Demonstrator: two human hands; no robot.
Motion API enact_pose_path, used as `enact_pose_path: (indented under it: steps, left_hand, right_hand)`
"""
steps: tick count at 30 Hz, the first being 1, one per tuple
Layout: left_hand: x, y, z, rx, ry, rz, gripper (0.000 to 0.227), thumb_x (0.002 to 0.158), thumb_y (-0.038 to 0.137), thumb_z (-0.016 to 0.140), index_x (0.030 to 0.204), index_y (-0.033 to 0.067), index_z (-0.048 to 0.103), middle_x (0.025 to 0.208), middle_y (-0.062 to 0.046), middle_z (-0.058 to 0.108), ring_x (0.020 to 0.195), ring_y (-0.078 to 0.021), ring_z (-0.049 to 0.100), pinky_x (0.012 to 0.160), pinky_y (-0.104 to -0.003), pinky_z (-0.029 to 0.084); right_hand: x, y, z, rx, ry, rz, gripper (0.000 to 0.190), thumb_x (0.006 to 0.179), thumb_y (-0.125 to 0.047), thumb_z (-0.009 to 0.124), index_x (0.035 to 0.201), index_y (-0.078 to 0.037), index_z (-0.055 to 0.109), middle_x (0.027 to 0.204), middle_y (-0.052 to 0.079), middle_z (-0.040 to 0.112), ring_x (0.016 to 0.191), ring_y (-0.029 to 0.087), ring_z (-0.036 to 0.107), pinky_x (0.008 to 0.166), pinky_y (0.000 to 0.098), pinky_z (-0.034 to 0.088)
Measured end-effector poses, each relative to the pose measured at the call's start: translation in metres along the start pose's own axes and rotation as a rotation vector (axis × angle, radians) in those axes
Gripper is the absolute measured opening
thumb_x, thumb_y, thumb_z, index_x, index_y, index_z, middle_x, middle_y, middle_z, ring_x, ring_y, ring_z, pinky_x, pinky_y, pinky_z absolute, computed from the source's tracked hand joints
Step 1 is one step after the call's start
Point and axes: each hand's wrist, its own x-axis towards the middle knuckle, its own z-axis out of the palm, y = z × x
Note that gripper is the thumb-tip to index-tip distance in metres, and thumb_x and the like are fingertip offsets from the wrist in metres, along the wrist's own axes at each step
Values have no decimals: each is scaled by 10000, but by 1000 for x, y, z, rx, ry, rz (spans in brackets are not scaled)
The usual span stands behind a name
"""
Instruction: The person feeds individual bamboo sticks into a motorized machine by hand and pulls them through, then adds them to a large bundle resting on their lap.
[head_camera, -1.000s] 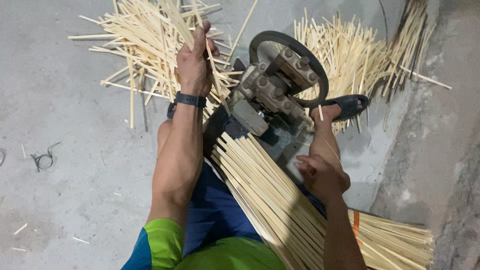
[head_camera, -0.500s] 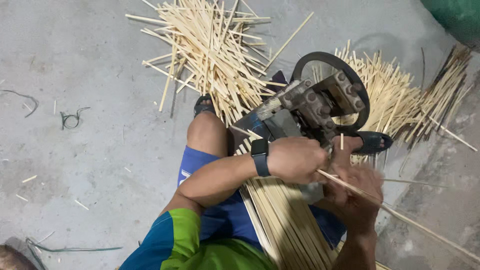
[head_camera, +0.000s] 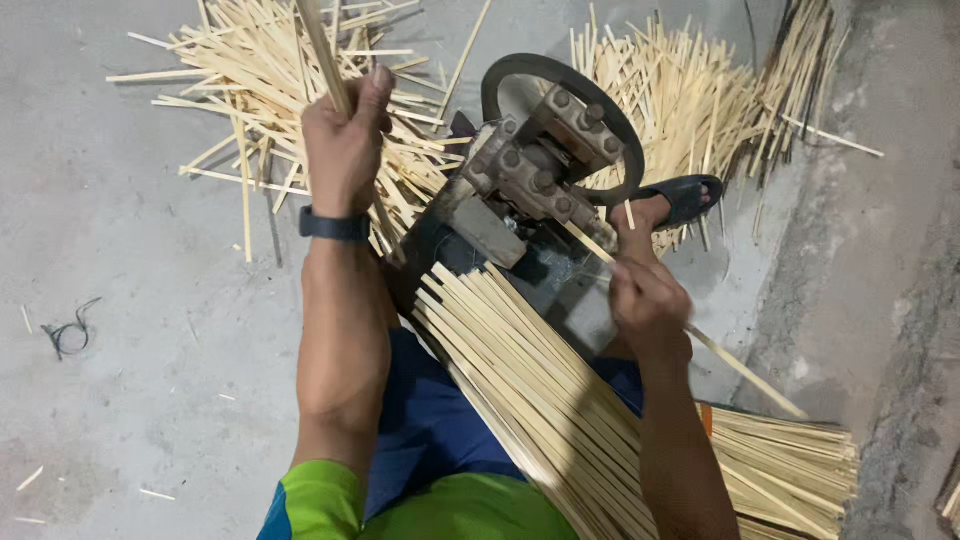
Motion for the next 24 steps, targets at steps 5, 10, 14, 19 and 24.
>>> enact_pose_path:
  steps: [5, 10, 14, 19, 24]
  left_hand:
    - [11, -42, 15, 66, -1, -225, 432, 920, 461, 761, 879, 31, 741, 668, -15, 666, 488, -55, 484, 425, -221, 373]
    - [17, -47, 35, -38, -57, -237, 450, 875, 436, 790, 1108, 59, 712, 804, -47, 750, 468, -42, 491, 389, -207, 375]
    - [20, -40, 52, -180, -207, -318, 403, 956, 414, 673, 1077, 32, 717, 912, -28, 813, 482, -48, 557, 408, -209, 452]
    - [26, -42, 45, -272, -213, -279, 347, 1011, 375, 564, 1061, 61, 702, 806, -25, 795, 467, -53, 564, 394, -211, 416]
    - [40, -46, 1, -341, -4, -186, 397, 1019, 426, 576, 1036, 63, 736, 606, 69, 537, 456, -41, 434, 374, -236, 353]
  right_hand:
    - [18, -12, 16, 87, -33, 17, 197, 990, -235, 714, 1057, -68, 795, 1044, 199, 762, 938, 297, 748, 803, 385, 587]
    - [-21, 37, 30, 241, -116, 244, 230, 983, -210, 674, 1110, -46, 775, 1017, 181, 765, 934, 214, 768, 802, 334, 579]
    - [-55, 57, 23, 8, -857, 404, 211, 953, -168, 679, 1142, -142, 768, 1020, 82, 770, 850, 171, 702, 785, 301, 518]
    - [-97, 28, 1, 464, -687, 406, 141, 902, -91, 727, 1027, -31, 753, 965, 95, 755, 894, 165, 676, 805, 305, 543]
    - [-95, 19, -10, 435, -613, 458, 254, 867, -100, 718, 1111, -43, 677, 947, 65, 721, 858, 136, 666, 771, 289, 539]
